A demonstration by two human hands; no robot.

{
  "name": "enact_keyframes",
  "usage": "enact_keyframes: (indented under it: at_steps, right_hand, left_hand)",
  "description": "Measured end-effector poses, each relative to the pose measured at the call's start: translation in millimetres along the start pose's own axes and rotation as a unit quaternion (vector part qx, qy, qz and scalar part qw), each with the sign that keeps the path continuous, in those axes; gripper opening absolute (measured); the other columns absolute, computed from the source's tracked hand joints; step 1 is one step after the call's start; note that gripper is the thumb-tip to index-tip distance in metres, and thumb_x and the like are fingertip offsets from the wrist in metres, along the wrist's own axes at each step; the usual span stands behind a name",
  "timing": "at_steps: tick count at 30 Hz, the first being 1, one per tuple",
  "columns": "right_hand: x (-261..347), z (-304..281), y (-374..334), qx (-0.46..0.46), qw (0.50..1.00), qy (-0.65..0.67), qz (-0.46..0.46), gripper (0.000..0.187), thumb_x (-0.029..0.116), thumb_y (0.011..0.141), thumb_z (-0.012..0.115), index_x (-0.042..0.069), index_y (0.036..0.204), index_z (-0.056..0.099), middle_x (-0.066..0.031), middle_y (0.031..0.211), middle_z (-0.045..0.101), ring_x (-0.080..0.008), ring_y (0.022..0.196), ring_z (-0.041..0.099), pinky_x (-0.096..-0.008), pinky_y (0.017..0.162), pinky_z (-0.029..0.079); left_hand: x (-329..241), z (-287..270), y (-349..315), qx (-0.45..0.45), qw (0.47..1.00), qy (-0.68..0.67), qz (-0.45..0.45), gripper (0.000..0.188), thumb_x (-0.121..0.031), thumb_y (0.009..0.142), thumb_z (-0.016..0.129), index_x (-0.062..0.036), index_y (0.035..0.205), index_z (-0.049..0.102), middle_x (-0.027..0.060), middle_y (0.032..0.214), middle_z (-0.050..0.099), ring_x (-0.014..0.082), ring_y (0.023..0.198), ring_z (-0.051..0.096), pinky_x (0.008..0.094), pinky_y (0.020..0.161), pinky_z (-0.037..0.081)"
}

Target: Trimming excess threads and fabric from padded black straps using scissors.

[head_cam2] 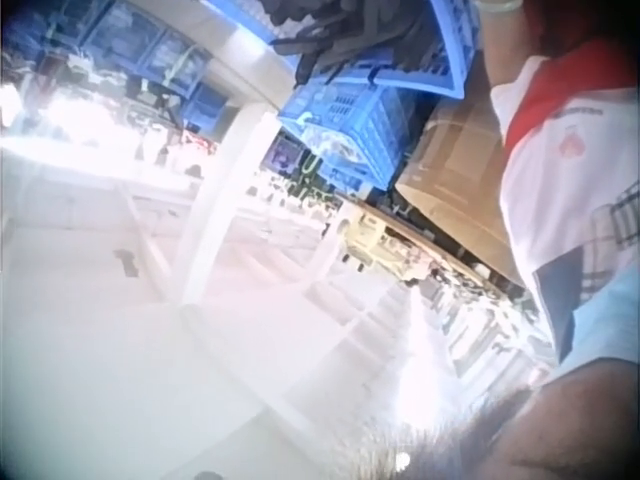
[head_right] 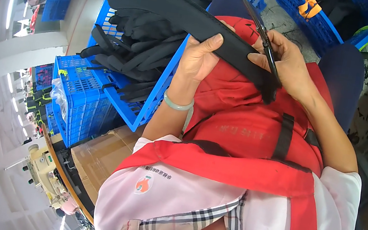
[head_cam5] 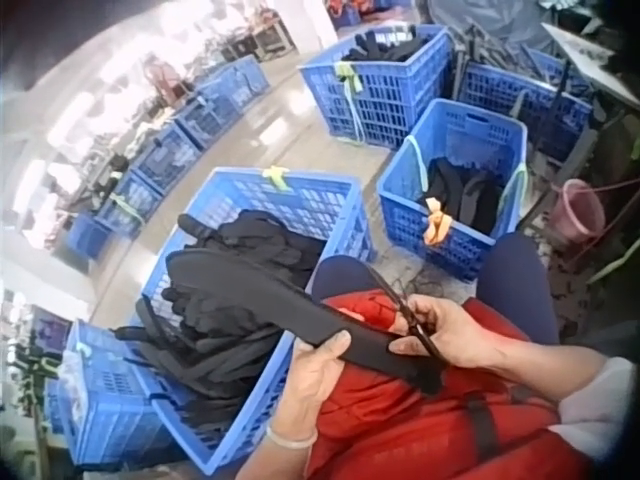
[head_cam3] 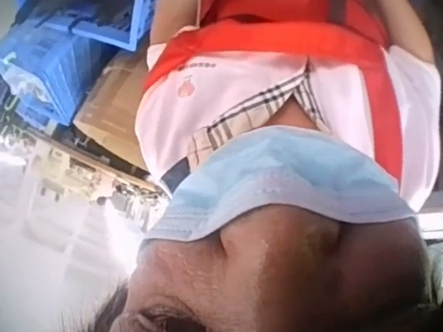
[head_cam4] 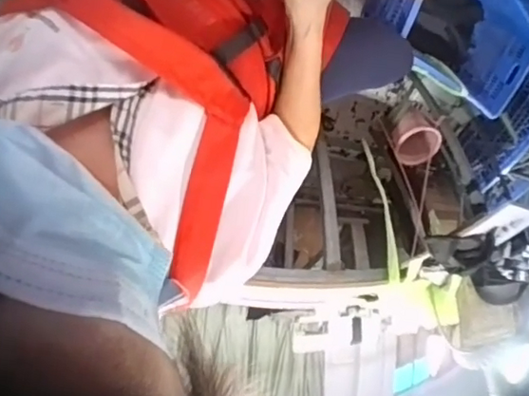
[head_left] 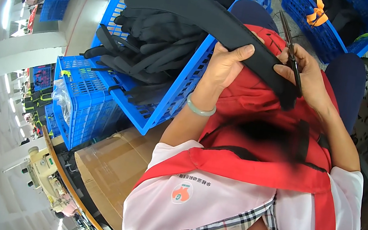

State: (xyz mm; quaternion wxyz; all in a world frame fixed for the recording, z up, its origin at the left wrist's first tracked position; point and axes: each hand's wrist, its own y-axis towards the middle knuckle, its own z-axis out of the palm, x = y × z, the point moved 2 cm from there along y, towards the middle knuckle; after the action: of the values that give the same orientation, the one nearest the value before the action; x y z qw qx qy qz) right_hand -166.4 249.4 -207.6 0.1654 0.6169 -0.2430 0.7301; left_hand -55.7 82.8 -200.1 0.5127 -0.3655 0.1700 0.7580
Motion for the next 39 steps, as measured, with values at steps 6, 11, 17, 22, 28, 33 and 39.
enact_keyframes:
  at_steps: [6,11,17,22,28,33,39]
  right_hand:
    - [18,8,-7,-0.011,0.992,-0.124,0.005,0.037,0.015,0.082,0.077,0.000,0.106,0.054,-0.0011,0.082,0.052,-0.0079,0.073,0.048,-0.0215,0.067,0.041]
    - [18,0,-27,-0.003,0.956,-0.291,-0.038,0.063,0.031,0.076,0.078,0.001,0.122,0.049,-0.0110,0.087,0.049,-0.0187,0.079,0.048,-0.0308,0.072,0.043]
    - [16,-2,-26,0.068,0.955,-0.286,0.052,0.066,0.041,0.076,0.077,-0.001,0.120,0.051,-0.0133,0.084,0.051,-0.0216,0.077,0.050,-0.0329,0.071,0.043]
    - [5,-9,-22,0.088,0.989,-0.106,0.044,0.051,0.040,0.085,0.070,0.001,0.115,0.054,0.0027,0.090,0.046,-0.0083,0.080,0.045,-0.0211,0.071,0.038]
    - [9,-8,-24,0.076,0.992,-0.084,0.047,0.049,0.034,0.082,0.074,0.003,0.113,0.054,0.0027,0.089,0.046,-0.0058,0.082,0.044,-0.0199,0.072,0.037]
    - [9,-1,-23,0.079,0.992,-0.090,0.048,0.041,0.018,0.080,0.076,0.002,0.110,0.053,0.0027,0.090,0.046,-0.0059,0.083,0.044,-0.0194,0.076,0.038]
    - [20,6,-29,0.027,0.966,-0.257,-0.001,0.065,0.034,0.079,0.078,-0.002,0.125,0.050,-0.0111,0.086,0.057,-0.0163,0.077,0.055,-0.0303,0.072,0.045]
  left_hand:
    - [-10,-13,2,-0.036,0.996,0.063,0.045,0.021,0.002,0.080,0.073,-0.0012,0.099,0.064,0.0067,0.095,0.066,0.0160,0.087,0.063,0.0304,0.084,0.050]
    - [-16,-17,4,-0.039,0.993,0.076,0.078,0.021,0.004,0.079,0.073,-0.0016,0.097,0.064,0.0043,0.091,0.065,0.0138,0.083,0.063,0.0282,0.082,0.050]
    - [-12,-11,1,0.000,0.999,0.026,0.036,0.023,0.007,0.081,0.070,-0.0019,0.101,0.063,0.0063,0.096,0.065,0.0168,0.090,0.063,0.0310,0.087,0.051]
    - [-14,-22,3,0.040,0.998,0.003,0.043,0.027,0.003,0.084,0.067,-0.0017,0.110,0.060,0.0100,0.103,0.065,0.0209,0.097,0.063,0.0371,0.092,0.052]
    - [-14,-20,3,0.035,0.998,-0.035,0.030,0.027,0.004,0.084,0.067,-0.0012,0.110,0.060,0.0103,0.103,0.065,0.0210,0.097,0.063,0.0371,0.092,0.052]
    - [-13,-23,2,0.018,0.998,0.013,0.051,0.030,0.005,0.084,0.067,-0.0010,0.111,0.059,0.0112,0.104,0.064,0.0214,0.098,0.063,0.0373,0.092,0.052]
    - [-21,-21,1,0.030,0.997,0.031,0.061,0.032,0.005,0.084,0.067,-0.0009,0.114,0.056,0.0110,0.103,0.064,0.0214,0.097,0.062,0.0361,0.091,0.051]
